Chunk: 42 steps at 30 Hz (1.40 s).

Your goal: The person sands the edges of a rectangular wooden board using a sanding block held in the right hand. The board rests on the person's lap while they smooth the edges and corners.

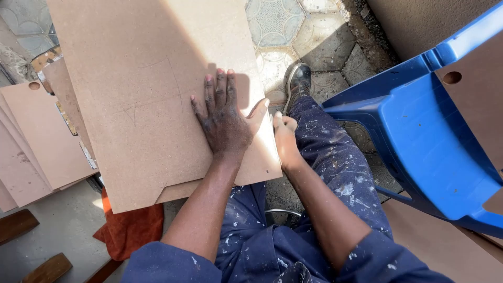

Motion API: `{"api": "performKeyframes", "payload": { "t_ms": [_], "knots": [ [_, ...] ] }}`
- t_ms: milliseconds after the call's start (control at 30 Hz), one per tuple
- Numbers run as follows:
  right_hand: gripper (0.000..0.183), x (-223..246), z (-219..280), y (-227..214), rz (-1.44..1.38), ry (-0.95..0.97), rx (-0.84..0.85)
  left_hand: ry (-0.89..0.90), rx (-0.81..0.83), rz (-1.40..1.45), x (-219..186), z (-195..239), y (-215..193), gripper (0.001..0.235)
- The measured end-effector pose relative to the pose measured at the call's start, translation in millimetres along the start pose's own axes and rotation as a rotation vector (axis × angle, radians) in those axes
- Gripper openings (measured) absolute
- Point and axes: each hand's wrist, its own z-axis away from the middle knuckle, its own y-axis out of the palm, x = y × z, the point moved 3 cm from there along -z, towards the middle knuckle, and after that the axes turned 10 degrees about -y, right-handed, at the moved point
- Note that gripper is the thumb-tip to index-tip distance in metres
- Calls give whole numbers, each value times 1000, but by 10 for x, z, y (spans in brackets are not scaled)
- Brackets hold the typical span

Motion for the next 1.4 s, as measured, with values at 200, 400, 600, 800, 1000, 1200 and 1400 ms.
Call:
{"api": "performKeyframes", "payload": {
  "t_ms": [200, 400, 600, 800, 1000, 1200, 1400],
  "knots": [
    [48, -126, 623, -232, 44, 47, 6, 14, 19, 50, 9, 0, -22, 99],
    [46, 35, 412, -138, -36, -156, -42, -5, 45, 4, 17, -10, 14, 99],
    [47, -78, 468, -192, 22, -100, 62, 5, 35, -8, -24, -4, -59, 95],
    [53, 425, 358, -347, 178, -240, 54, 4, 46, 43, 0, -35, -76, 92],
    [95, 703, 935, -870, 193, -164, 127, 58, 26, 95, 136, 236, -15, 79],
    [86, 841, 1523, -833, 607, -436, 70, -6, 10, 156, 355, 643, -66, 86],
    [65, 897, 1796, -733, 838, -736, -106, -69, 186, 116, 416, 735, -177, 114]
  ]
}}
